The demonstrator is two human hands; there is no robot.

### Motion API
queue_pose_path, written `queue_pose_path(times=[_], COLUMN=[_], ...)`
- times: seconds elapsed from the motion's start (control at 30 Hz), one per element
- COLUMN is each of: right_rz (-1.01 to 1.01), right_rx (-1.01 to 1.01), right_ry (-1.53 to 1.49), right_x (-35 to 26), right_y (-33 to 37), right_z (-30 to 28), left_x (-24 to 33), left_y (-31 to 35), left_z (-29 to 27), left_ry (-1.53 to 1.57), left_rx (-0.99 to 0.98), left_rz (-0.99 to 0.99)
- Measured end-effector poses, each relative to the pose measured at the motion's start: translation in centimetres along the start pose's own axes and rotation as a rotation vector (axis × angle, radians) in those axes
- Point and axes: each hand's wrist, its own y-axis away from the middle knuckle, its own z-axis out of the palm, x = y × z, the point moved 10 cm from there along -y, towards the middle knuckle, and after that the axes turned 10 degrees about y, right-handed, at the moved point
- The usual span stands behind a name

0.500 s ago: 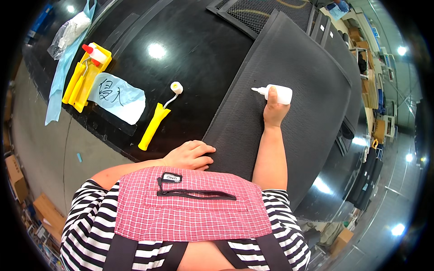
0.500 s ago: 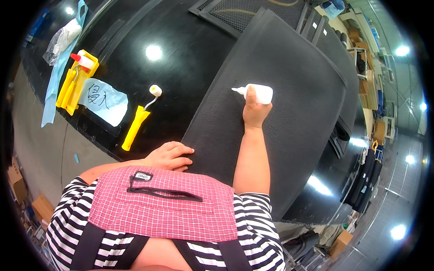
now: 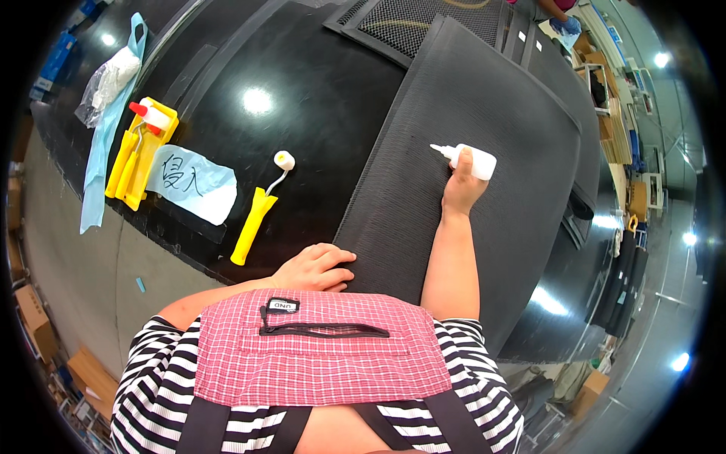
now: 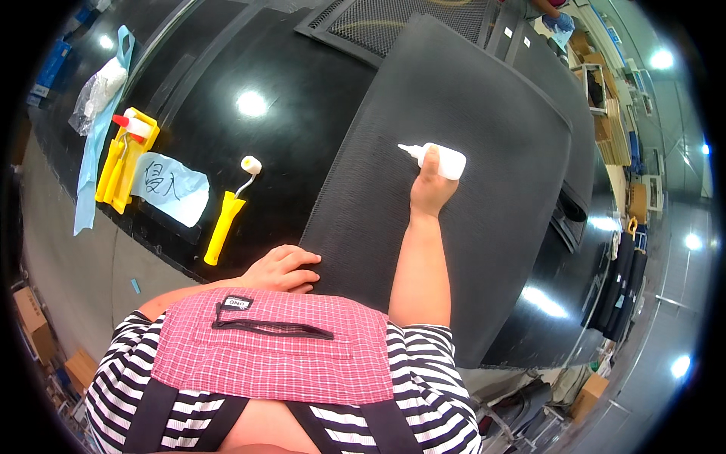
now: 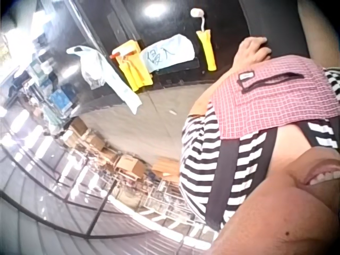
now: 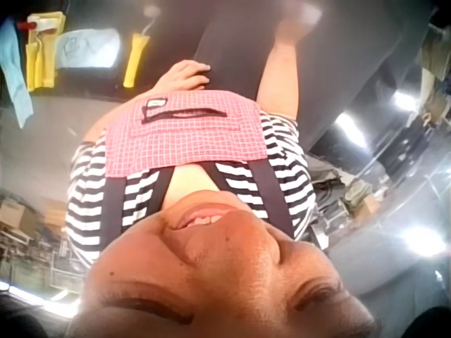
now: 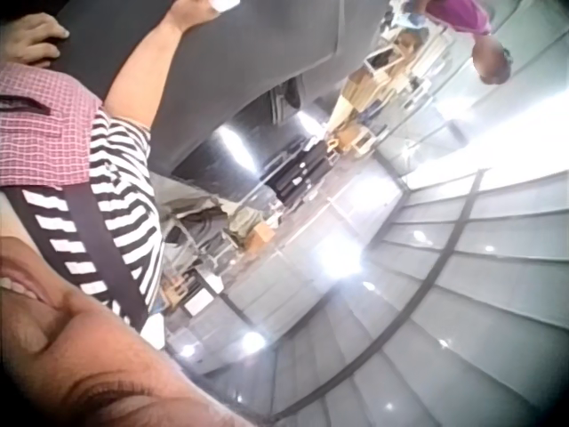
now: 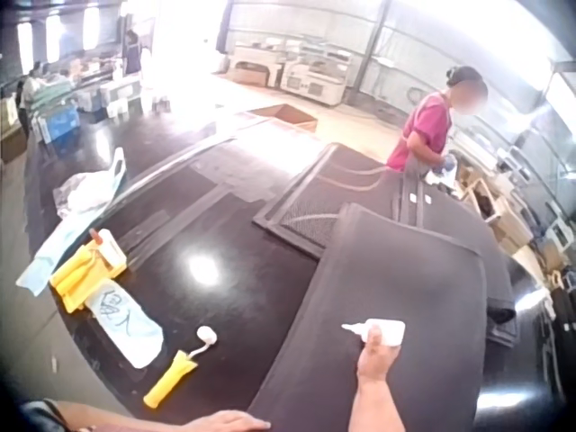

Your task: The person applies glue from a white bottle onto a large black mat laid on a table. They use a yellow roller to spread the glue evenly across the surface. The person then wipes the mat with a cloth and applies glue to the zipper area of another mat.

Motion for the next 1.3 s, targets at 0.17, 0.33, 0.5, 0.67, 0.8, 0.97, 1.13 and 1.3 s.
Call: queue_pose_path(times=[0.17, 0.33, 0.5, 0.67, 0.8, 0.97, 1.13, 1.3], right_rz=[-0.063, -0.228, 0.003, 0.140, 0.087, 0.012, -0.045, -0.055], right_rx=[-0.008, 0.028, 0.096, 0.084, 0.047, 0.082, 0.036, 0.040], right_ry=[0.134, 0.347, -0.027, -0.003, -0.085, -0.008, 0.067, 0.132], right_x=[-1.5, -2.1, -0.6, 1.1, 1.2, 2.1, 0.3, -1.0], right_y=[0.2, 0.5, -1.5, 0.7, -0.3, 0.1, -0.2, 0.2], right_z=[0.5, 1.6, -0.9, -0.7, -0.1, 0.2, 0.1, 0.3], left_x=[0.0, -0.9, -1.3, -0.9, -1.5, -0.6, -0.4, -0.3], left_y=[0.0, 1.6, 0.9, 2.4, 1.3, 1.1, 0.3, 0.3], left_z=[0.0, 0.3, -0.3, 1.5, 1.3, 0.8, 0.5, 0.7], left_ry=[0.011, 0.059, 0.107, 0.176, 0.102, 0.065, 0.074, 0.025], left_rx=[-0.001, 0.062, 0.069, 0.102, 0.050, -0.025, -0.058, -0.057], left_rz=[0.002, 0.064, 0.169, 0.101, 0.136, 0.013, -0.055, -0.061])
